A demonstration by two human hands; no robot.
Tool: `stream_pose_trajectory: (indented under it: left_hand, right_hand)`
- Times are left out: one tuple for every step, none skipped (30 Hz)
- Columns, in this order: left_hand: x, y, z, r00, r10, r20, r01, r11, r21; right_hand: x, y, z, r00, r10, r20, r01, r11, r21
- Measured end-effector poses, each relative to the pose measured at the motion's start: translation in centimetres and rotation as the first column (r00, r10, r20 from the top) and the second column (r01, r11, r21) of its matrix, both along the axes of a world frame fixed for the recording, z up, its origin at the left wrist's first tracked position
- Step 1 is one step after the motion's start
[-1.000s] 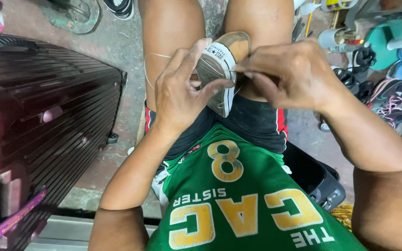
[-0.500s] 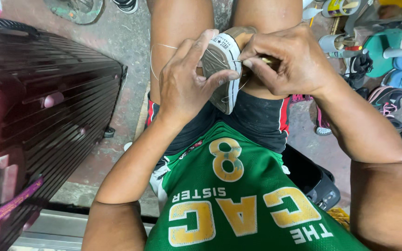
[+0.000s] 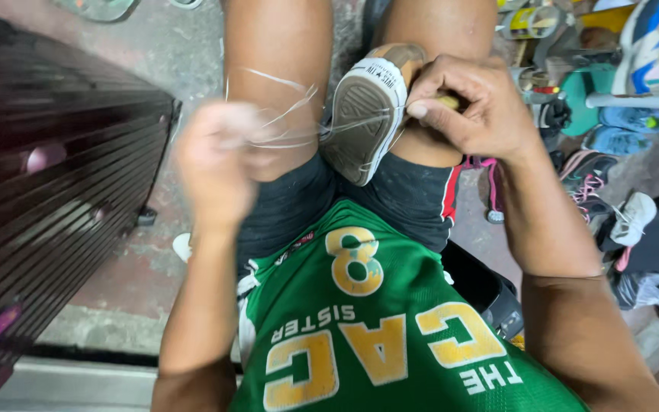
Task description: The person sits on the floor of a shoe repair shop stitching the sole of a canvas sneaker with needle and thread, pulling stitches tight by hand. At the end they use pliers to grip and pull the needle and thread through the shoe.
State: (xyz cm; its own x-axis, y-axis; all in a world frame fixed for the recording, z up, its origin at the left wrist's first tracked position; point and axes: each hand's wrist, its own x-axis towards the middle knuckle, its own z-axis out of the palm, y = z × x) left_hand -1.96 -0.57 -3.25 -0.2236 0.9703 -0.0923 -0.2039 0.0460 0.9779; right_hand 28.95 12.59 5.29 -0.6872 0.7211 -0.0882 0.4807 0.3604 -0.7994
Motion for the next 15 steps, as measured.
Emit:
stream_pose_trajectory:
  left_hand:
    - [-1.5, -0.7, -0.7, 0.987, 0.066, 0.148, -0.05, 0.992, -0.113]
    - [-3.0, -0.9, -1.3, 0.968, 0.147, 0.202, -0.113, 0.979, -0.17]
    - [-4.2, -1.3, -1.5, 0.94, 0.236, 0.247, -0.178, 0.955, -0.237]
    - [-5.2, -1.8, -1.3, 0.976, 0.163, -0.144, -0.197, 0.943, -0.267]
    - [-6.1, -2.1, -0.7, 0.859, 0.044, -0.509, -0.22, 0.931, -0.291]
    - [-6.7, -2.1, 0.2, 0.608, -0.1, -0.787, -0.241, 0.922, -0.304]
    - [-6.5, -1.9, 0.9, 0.537, -0.008, -0.844, -0.224, 0.963, -0.152]
    - [-5.3, -1.7, 1.8, 0.473, 0.091, -0.876, -0.188, 0.982, 0.0]
    - [-3.9, -1.3, 2.6, 0.497, 0.149, -0.855, -0.138, 0.986, 0.092]
    - [-2.4, -0.9, 3.4, 0.522, 0.199, -0.829, -0.086, 0.98, 0.181]
    - [-0.8, -0.4, 4.1, 0.604, 0.165, -0.78, -0.008, 0.98, 0.2]
    - [0.9, 0.1, 4.6, 0.681, 0.116, -0.723, 0.068, 0.973, 0.22]
    - [2.4, 0.2, 5.1, 0.726, 0.033, -0.687, 0.171, 0.959, 0.227]
    - [3.7, 0.9, 5.1, 0.704, -0.03, -0.71, 0.248, 0.947, 0.206]
    - [4.5, 1.4, 5.1, 0.676, -0.091, -0.732, 0.32, 0.93, 0.18]
  right_hand:
    - [0.4, -0.1, -0.2, 1.0, -0.018, 0.002, 0.018, 1.0, 0.016]
    - [0.8, -0.1, -0.5, 0.999, -0.032, 0.002, 0.032, 0.999, 0.02]
    - [1.1, -0.3, -0.7, 0.999, -0.04, 0.0, 0.04, 0.999, 0.015]
    - [1.4, -0.5, -0.9, 0.999, -0.047, -0.002, 0.047, 0.999, 0.003]
    - [1.6, -0.8, -1.0, 0.998, -0.06, -0.025, 0.059, 0.998, -0.027]
    - [1.7, -1.0, -1.1, 0.996, -0.082, -0.046, 0.08, 0.995, -0.054]
    - [1.8, -1.3, -1.2, 0.991, -0.114, -0.064, 0.109, 0.991, -0.077]
    - [1.8, -1.5, -1.2, 0.991, -0.125, -0.053, 0.121, 0.99, -0.07]
    - [1.8, -1.6, -1.3, 0.991, -0.126, -0.047, 0.122, 0.99, -0.063]
    - [1.7, -1.6, -1.3, 0.992, -0.119, -0.046, 0.117, 0.992, -0.054]
    - [1.6, -1.6, -1.3, 0.993, -0.11, -0.041, 0.109, 0.993, -0.039]
    - [1.5, -1.6, -1.2, 0.994, -0.108, -0.034, 0.108, 0.994, -0.025]
    - [1.5, -1.6, -1.1, 0.993, -0.112, -0.024, 0.112, 0.994, -0.01]
    - [1.4, -1.5, -1.0, 0.992, -0.122, -0.028, 0.121, 0.992, -0.019]
    - [1.3, -1.5, -0.9, 0.991, -0.129, -0.031, 0.128, 0.991, -0.032]
